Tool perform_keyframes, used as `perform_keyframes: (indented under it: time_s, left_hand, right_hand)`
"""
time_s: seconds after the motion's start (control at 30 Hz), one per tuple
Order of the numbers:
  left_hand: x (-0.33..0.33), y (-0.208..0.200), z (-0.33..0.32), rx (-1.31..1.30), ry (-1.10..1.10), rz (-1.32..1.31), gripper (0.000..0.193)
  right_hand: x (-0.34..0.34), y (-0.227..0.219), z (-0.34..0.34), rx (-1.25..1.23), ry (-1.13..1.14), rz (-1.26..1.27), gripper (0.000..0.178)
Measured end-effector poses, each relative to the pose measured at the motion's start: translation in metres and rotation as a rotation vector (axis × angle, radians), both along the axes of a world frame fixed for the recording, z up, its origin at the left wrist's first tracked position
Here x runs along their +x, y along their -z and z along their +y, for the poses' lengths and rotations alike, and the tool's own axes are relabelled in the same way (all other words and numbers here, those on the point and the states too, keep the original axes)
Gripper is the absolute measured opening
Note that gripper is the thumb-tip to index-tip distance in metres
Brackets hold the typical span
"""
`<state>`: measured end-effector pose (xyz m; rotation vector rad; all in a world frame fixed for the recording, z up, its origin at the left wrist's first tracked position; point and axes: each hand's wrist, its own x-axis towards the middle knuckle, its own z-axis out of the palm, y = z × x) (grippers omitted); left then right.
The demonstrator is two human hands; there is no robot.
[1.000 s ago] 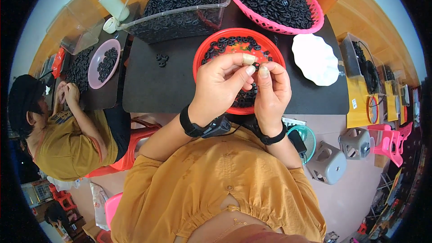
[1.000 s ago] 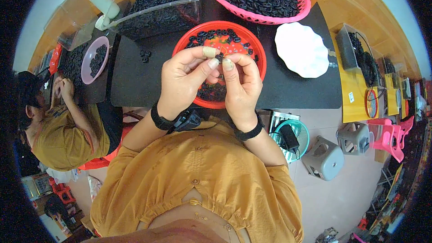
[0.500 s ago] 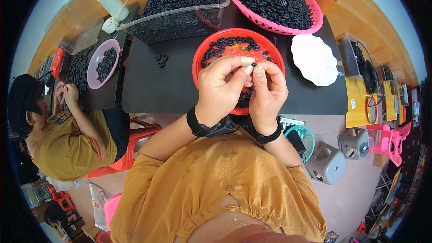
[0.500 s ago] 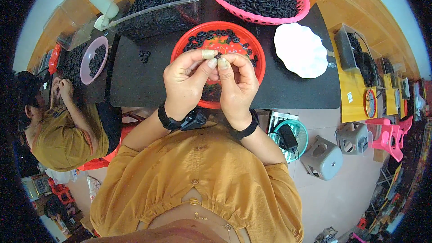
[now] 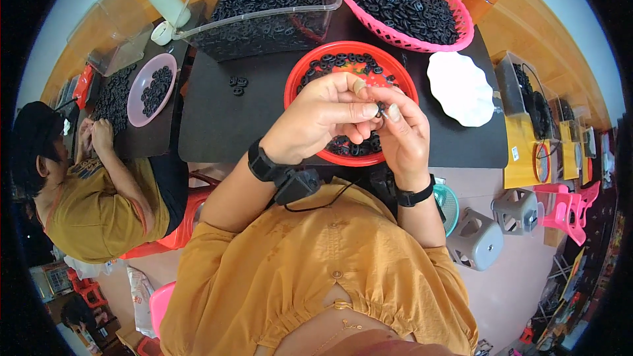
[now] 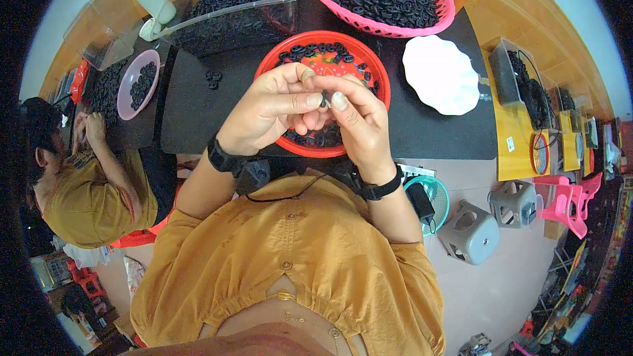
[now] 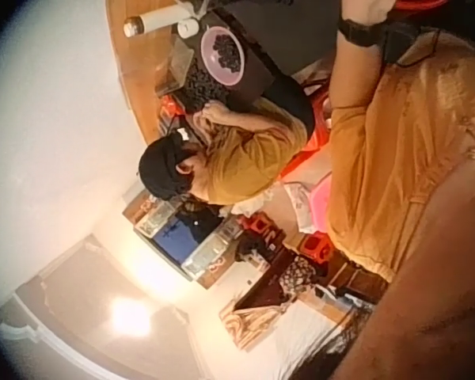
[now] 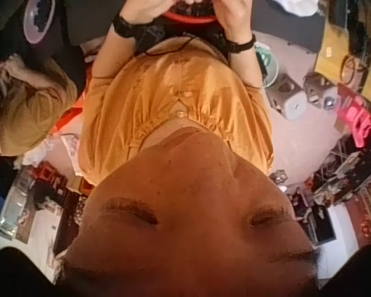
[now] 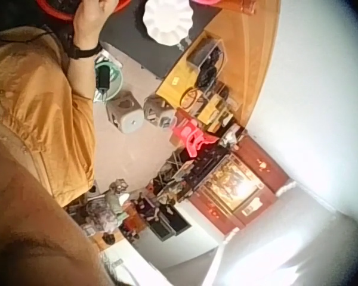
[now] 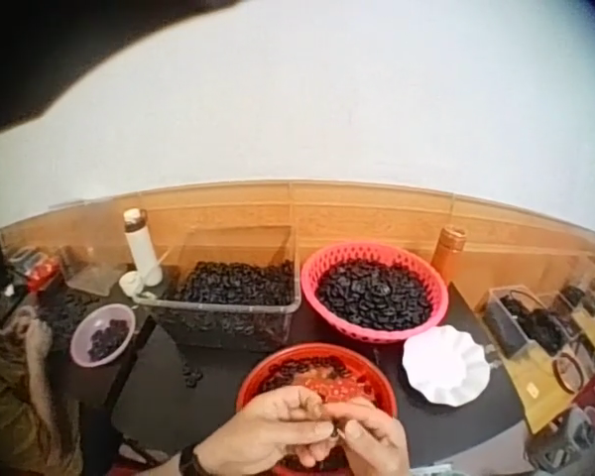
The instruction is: The person assembles plastic cord locks by hand, picking up housings, buttons, and springs from a tray and fitting the components together.
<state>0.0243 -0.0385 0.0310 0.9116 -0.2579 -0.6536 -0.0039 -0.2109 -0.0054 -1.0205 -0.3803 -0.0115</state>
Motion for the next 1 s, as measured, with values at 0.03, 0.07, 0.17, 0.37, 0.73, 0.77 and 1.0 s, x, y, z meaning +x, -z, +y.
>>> perform_keyframes:
  time_s: [0.03, 0.07, 0.17, 0.37, 0.73, 0.77, 1.0]
  left_hand:
    - [0.003, 0.002, 0.001, 0.000, -0.003, 0.003, 0.013]
    - [0.006, 0.005, 0.002, -0.036, 0.058, 0.012, 0.013]
    - [0.009, 0.001, 0.005, -0.087, 0.135, 0.052, 0.013]
    - [0.046, -0.008, 0.036, 0.394, -0.192, -0.340, 0.016]
    - [0.066, 0.049, 0.026, 1.205, -0.102, -1.432, 0.014]
    - [0.066, 0.052, 0.025, 1.203, -0.103, -1.434, 0.014]
    - [0.042, 0.030, 0.014, 0.957, -0.091, -0.753, 0.013]
  right_hand:
    - [0.003, 0.001, -0.003, 0.000, -0.003, 0.003, 0.026]
    - [0.007, 0.002, -0.005, -0.017, -0.051, -0.072, 0.025]
    - [0.014, 0.006, -0.006, 0.014, -0.081, -0.222, 0.014]
    - [0.014, -0.004, -0.021, 0.236, -0.146, -0.005, 0.016]
    - [0.014, 0.015, -0.030, 0.249, 0.029, 0.280, 0.014]
    - [0.013, 0.015, -0.031, 0.255, 0.021, 0.281, 0.013]
    - [0.006, 0.014, -0.032, 0.170, 0.041, 0.269, 0.014]
